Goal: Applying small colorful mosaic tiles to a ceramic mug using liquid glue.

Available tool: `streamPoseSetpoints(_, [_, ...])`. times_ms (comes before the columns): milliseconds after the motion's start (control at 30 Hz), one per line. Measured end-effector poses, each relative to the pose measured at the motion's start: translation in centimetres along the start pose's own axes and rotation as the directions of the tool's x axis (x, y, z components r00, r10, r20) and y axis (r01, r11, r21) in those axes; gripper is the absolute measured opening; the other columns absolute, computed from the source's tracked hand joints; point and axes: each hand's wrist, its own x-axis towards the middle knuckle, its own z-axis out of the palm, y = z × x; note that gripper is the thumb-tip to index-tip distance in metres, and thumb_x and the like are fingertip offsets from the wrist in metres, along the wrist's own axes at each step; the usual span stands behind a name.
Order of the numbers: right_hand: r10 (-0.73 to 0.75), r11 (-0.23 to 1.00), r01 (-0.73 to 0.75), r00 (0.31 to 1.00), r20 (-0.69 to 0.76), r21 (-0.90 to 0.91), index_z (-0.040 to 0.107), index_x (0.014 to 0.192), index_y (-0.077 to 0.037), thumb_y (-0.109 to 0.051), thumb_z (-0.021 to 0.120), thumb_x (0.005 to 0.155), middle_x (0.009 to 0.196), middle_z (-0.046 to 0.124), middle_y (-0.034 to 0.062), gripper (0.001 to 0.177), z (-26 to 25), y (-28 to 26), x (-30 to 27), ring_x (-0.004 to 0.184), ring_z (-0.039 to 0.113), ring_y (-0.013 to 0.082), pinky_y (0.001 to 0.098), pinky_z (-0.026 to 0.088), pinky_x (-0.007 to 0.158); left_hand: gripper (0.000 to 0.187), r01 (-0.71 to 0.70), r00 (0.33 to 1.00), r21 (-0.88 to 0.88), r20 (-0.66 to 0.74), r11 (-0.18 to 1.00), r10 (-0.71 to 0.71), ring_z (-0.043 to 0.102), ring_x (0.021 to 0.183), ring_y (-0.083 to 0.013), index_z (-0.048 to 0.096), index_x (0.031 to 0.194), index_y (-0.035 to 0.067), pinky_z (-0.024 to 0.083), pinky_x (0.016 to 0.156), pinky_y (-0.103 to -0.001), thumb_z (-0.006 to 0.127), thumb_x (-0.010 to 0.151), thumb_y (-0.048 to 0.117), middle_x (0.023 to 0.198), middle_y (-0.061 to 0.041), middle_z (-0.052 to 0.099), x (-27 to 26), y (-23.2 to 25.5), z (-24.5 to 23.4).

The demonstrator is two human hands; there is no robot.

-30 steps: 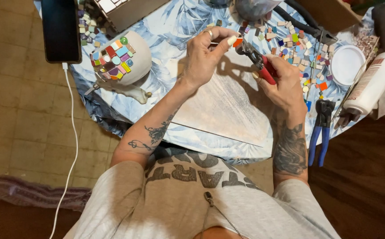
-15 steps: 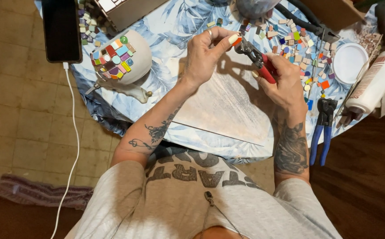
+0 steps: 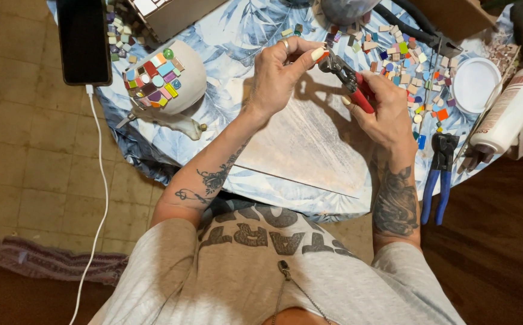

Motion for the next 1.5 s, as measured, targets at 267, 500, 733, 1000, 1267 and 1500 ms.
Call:
streamPoseSetpoints(267, [-0.007, 1.0, 0.007, 1.0, -0.011, 0.008, 0.05, 0.102, 0.007, -0.021, 0.055, 0.083, 0.086, 0.053, 0.0171, 0.035, 0.2, 0.2, 0.0, 0.072, 0.049, 0.0268, 0.0347, 0.041, 0.065, 0.014, -0.03, 1.0, -0.009, 0.003, 1.0, 0.03, 0.059, 0.071, -0.0077, 0.063, 0.087, 0.009, 0.048, 0.063, -0.019, 0.057, 0.081, 0.02, 0.078, 0.0, 0.066, 0.0, 0.0, 0.0])
streamPoseSetpoints(500, [0.082, 0.997, -0.082, 0.996, 0.03, -0.004, 0.04, 0.083, -0.002, -0.016, 0.054, 0.077, 0.071, 0.04, 0.0096, 0.021, 0.4, 0.4, -0.4, 0.06, 0.034, 0.0227, 0.0337, 0.03, 0.055, 0.038, 0.288, 0.956, -0.766, 0.265, 0.575, -0.125, 0.04, 0.119, -0.0296, 0.04, 0.12, -0.005, 0.031, 0.103, -0.038, 0.029, 0.094, 0.021, 0.125, -0.021, 0.042, 0.2, -5.4, 1.2])
streamPoseSetpoints(733, [0.158, 0.981, -0.151, 0.987, 0.043, -0.122, 0.038, 0.08, -0.003, -0.017, 0.054, 0.076, 0.068, 0.039, 0.0096, 0.021, 0.9, 0.0, -0.2, 0.058, 0.036, 0.0236, 0.0356, 0.03, 0.053, 0.034, 0.368, 0.928, -0.858, 0.36, 0.358, -0.092, 0.048, 0.109, -0.03, 0.047, 0.116, -0.004, 0.04, 0.093, -0.046, 0.035, 0.094, 0.019, 0.114, -0.019, 0.052, -0.3, -3.6, 1.2])
streamPoseSetpoints(1000, [-0.011, 0.983, -0.021, 0.985, -0.172, -0.181, 0.035, 0.066, -0.007, -0.009, 0.044, 0.067, 0.055, 0.033, 0.003, 0.009, 1.9, 1.1, -0.7, 0.049, 0.027, 0.0144, 0.0278, 0.026, 0.045, 0.028, 0.482, 0.801, -0.863, 0.366, 0.149, -0.473, 0.054, 0.089, -0.0229, 0.057, 0.102, -0.003, 0.047, 0.068, -0.029, 0.041, 0.087, 0.014, 0.107, -0.02, 0.056, 0.0, -5.0, 1.4])
streamPoseSetpoints(1267, [0.026, 0.996, -0.055, 0.941, -0.337, -0.077, 0.042, 0.085, -0.002, -0.013, 0.054, 0.085, 0.067, 0.038, 0.0051, 0.016, 1.1, 2.3, -0.7, 0.056, 0.037, 0.0165, 0.0296, 0.035, 0.053, 0.052, 0.488, 0.868, -0.868, 0.473, 0.09, -0.147, 0.043, 0.112, -0.0281, 0.045, 0.118, -0.005, 0.038, 0.095, -0.039, 0.033, 0.092, 0.039, 0.121, -0.019, 0.045, -0.3, -3.0, 0.5])
streamPoseSetpoints(1500, [0.049, 0.993, -0.097, 0.87, -0.491, -0.073, 0.045, 0.09, -0.001, -0.023, 0.056, 0.097, 0.067, 0.042, 0.0037, 0.025, 0.0, 2.7, -1.1, 0.055, 0.04, 0.015, 0.0275, 0.036, 0.052, 0.076, 0.582, 0.813, -0.804, 0.577, 0.121, -0.08, 0.039, 0.123, -0.0309, 0.039, 0.125, -0.004, 0.035, 0.105, -0.04, 0.029, 0.082, 0.059, 0.13, -0.02, 0.038, -0.6, 0.2, 0.2])
